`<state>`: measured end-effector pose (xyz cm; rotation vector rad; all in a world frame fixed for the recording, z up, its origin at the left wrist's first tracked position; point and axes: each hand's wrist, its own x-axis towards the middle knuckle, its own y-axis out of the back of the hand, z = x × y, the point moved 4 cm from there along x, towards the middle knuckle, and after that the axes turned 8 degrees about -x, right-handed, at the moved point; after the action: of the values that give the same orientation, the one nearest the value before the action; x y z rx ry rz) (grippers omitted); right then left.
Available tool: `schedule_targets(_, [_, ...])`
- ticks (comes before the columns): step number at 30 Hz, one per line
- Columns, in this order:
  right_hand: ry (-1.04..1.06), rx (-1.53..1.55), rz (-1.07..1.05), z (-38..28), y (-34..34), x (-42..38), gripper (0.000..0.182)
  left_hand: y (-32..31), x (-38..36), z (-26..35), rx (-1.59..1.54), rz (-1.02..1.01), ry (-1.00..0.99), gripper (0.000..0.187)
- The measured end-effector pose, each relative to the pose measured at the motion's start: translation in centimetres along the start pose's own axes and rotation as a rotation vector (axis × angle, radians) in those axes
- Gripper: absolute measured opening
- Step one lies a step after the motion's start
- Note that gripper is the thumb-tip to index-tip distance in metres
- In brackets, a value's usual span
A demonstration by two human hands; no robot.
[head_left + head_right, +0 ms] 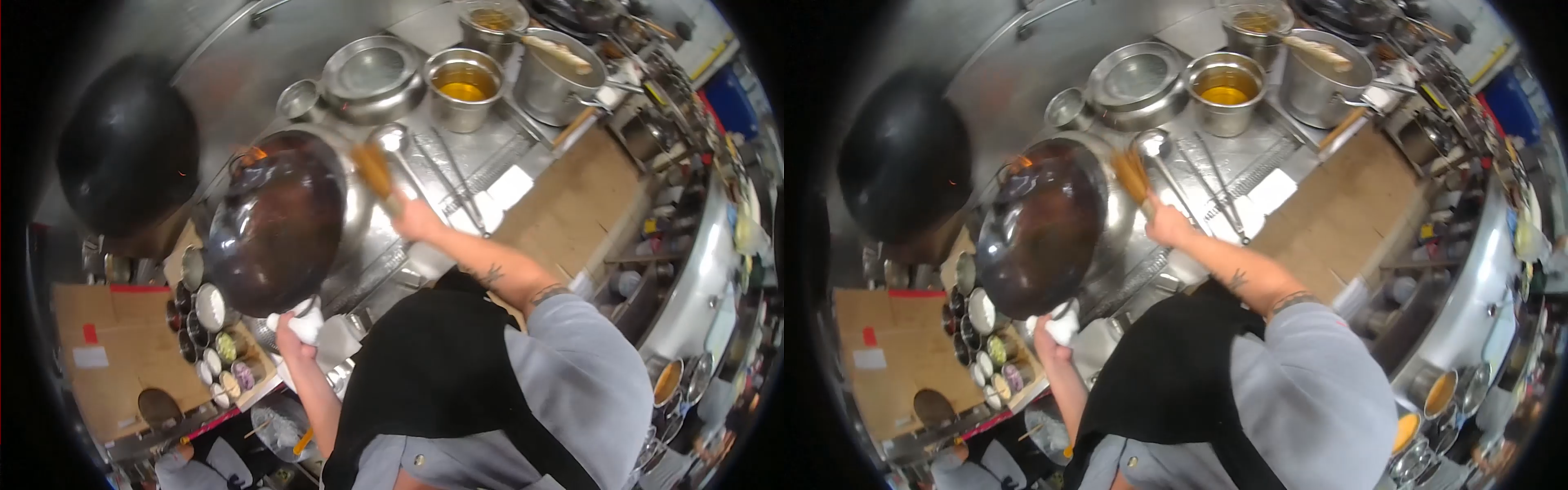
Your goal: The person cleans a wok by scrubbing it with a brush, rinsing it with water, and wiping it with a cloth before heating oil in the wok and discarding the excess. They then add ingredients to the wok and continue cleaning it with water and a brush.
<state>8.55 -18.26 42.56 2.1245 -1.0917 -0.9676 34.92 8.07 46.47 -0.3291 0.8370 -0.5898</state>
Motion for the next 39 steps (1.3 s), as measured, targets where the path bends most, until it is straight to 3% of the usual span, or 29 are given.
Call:
schedule_targets(2, [-0.102,-0.076,-0.028,2.5,-3.8,-1.4,0.069,-0.4,2.2,-0.1,-0.043,-0.150,0.051,0.039])
schedule_targets(4, [-0.171,-0.133,-0.066,4.7,-5.8,-1.6,0.055,-0.4,4.3,-0.8,0.008,-0.063,0.000,0.036])
schedule_targets(8, [-0.078,-0.215,0.161,8.6,-4.8,-4.2,0.036,-1.0,8.0,-0.3,-0.002,-0.082,0.030,0.032])
schedule_targets(9, [-0.113,-0.226,0.150,7.5,-2.1,-7.1,0.035,-2.0,7.9,-0.3,-0.005,-0.087,0.048,0.030])
schedule_targets(11, [-0.152,-0.312,0.297,12.0,-4.5,-8.5,0.034,-2.9,7.8,-0.9,-0.024,-0.135,0.083,0.025])
schedule_targets(14, [-0.216,-0.152,0.121,14.8,-7.1,-10.3,0.042,-2.6,8.0,-1.3,-0.018,-0.035,0.035,0.027])
schedule_targets(17, [-0.265,-0.037,0.287,13.7,-5.5,-11.0,0.037,-2.1,6.5,-1.2,-0.070,-0.092,0.050,0.036])
schedule_targets(20, [-0.107,0.150,0.405,13.1,-5.1,-10.6,0.033,0.8,4.9,-1.1,-0.136,-0.128,0.065,0.040])
schedule_targets(21, [-0.106,0.227,0.354,11.1,-3.4,-10.5,0.033,2.3,4.2,-1.2,-0.166,-0.134,0.057,0.041])
schedule_targets(24, [-0.111,0.304,0.251,11.9,-2.7,-3.8,0.034,6.9,1.5,-1.9,-0.255,-0.075,0.047,0.044])
schedule_targets(26, [-0.183,0.346,0.178,7.1,3.1,-0.6,0.033,9.5,-0.6,-2.5,-0.294,-0.003,0.034,0.046])
schedule_targets(30, [-0.030,0.119,0.386,1.1,10.2,6.9,0.031,12.2,-3.8,-3.0,-0.377,0.096,-0.022,0.047])
schedule_targets(32, [-0.011,-0.066,0.501,2.4,9.6,13.8,0.030,11.5,-6.1,-3.2,-0.448,0.130,-0.061,0.048])
schedule_targets(34, [-0.036,-0.017,0.400,1.3,10.9,17.1,0.027,12.0,-6.8,-4.3,-0.470,0.125,-0.062,0.048])
schedule_targets(36, [-0.129,0.262,0.062,-0.7,12.0,18.3,0.023,12.9,-7.5,-5.5,-0.503,0.096,-0.048,0.049])
schedule_targets(38, [-0.228,1.060,-0.197,-4.2,14.3,16.3,0.023,12.3,-7.6,-6.3,-0.515,0.049,-0.053,0.048])
schedule_targets(39, [-0.286,1.318,-0.404,-4.9,15.1,16.3,0.025,11.9,-7.6,-6.6,-0.504,0.026,-0.027,0.048])
